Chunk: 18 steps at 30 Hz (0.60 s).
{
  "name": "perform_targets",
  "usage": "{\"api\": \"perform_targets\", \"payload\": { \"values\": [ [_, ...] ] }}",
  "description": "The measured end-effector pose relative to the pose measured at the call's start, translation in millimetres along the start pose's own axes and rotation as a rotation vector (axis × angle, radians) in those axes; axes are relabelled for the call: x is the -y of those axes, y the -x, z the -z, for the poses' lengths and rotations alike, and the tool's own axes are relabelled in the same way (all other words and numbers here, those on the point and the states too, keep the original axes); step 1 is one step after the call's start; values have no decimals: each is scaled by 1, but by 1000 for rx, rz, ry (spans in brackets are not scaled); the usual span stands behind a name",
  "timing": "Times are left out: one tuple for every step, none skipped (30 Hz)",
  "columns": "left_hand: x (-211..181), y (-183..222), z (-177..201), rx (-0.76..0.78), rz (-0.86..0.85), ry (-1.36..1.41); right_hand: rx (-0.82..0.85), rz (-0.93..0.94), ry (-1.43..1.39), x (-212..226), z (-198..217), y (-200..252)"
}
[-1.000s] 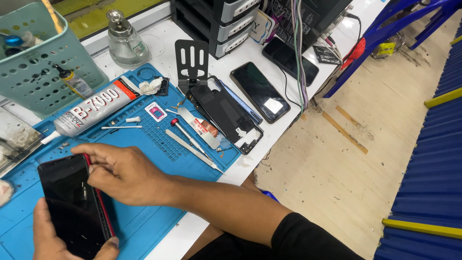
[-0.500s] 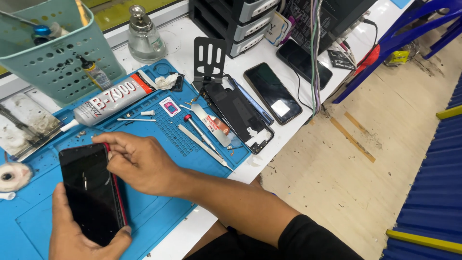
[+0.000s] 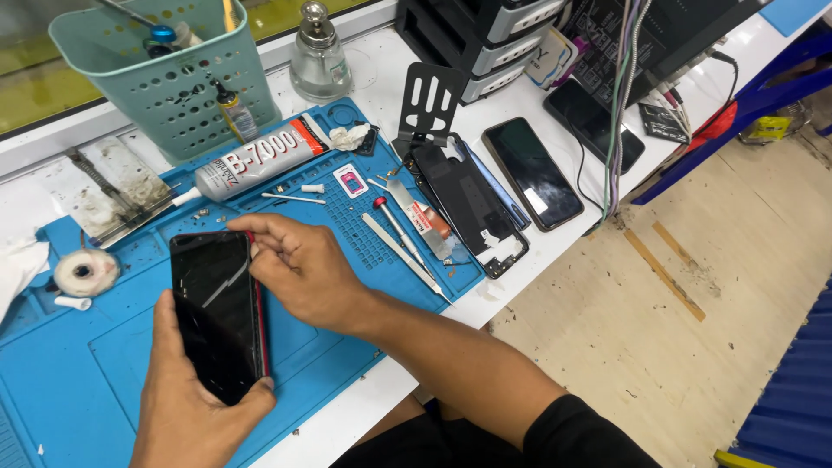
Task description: Disassembling a smartphone by prying off the back cover and removing internal screws using a precision screwdriver
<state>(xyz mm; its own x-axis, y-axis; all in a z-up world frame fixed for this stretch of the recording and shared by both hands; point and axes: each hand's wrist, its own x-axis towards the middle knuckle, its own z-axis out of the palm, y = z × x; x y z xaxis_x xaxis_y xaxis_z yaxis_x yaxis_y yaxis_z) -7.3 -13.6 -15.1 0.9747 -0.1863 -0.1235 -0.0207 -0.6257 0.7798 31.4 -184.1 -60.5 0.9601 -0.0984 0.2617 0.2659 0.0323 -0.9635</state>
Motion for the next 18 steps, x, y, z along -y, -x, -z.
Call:
{"api": "perform_targets", "payload": {
  "values": [
    [-1, 0, 0, -5, 5, -1, 6, -1, -4, 0, 1, 0],
    [-2, 1, 1, 13, 29, -1, 6, -12, 8, 1, 2, -1],
    [-2, 1, 2, 31, 52, -1, 5, -24, 21, 1, 2, -1],
    [-8, 2, 4, 20, 61, -4, 17, -24, 12, 2, 2, -1],
    [-13, 3, 6, 46, 136, 28, 10, -18, 10, 3, 2, -1],
    [-18, 5, 7, 73, 214, 61, 4, -14, 6, 3, 2, -1],
    [-15, 3, 6, 62, 226, 58, 16, -17, -4, 0, 5, -2],
    [-11, 3, 6, 54, 112, 52, 19, 9, -51, -4, 5, -2],
    [-6, 4, 7, 46, -2, 43, 21, 35, -99, -8, 4, -2],
    [-4, 5, 8, 21, 25, 33, 49, 27, -123, -3, 5, -2],
    [-2, 5, 8, 38, 22, 33, 30, 50, -17, 3, 5, -3],
    [-1, 3, 9, 59, 15, 32, 5, 76, 92, 8, 8, -5],
    [-2, 5, 13, 38, 36, 23, 27, 73, 70, 9, 5, -5],
    [-4, 5, 14, 72, 27, 30, 24, 54, 52, 11, 6, -5],
    [-6, 5, 15, 106, 19, 39, 20, 34, 35, 12, 7, -4],
    [-5, 5, 15, 98, 35, 36, 33, 26, 25, 12, 8, -4],
    [-4, 5, 15, 103, -5, 38, 28, 30, 11, 11, 8, -5],
    [-2, 6, 15, 106, -41, 43, 27, 32, -2, 10, 8, -5]
  ]
}}
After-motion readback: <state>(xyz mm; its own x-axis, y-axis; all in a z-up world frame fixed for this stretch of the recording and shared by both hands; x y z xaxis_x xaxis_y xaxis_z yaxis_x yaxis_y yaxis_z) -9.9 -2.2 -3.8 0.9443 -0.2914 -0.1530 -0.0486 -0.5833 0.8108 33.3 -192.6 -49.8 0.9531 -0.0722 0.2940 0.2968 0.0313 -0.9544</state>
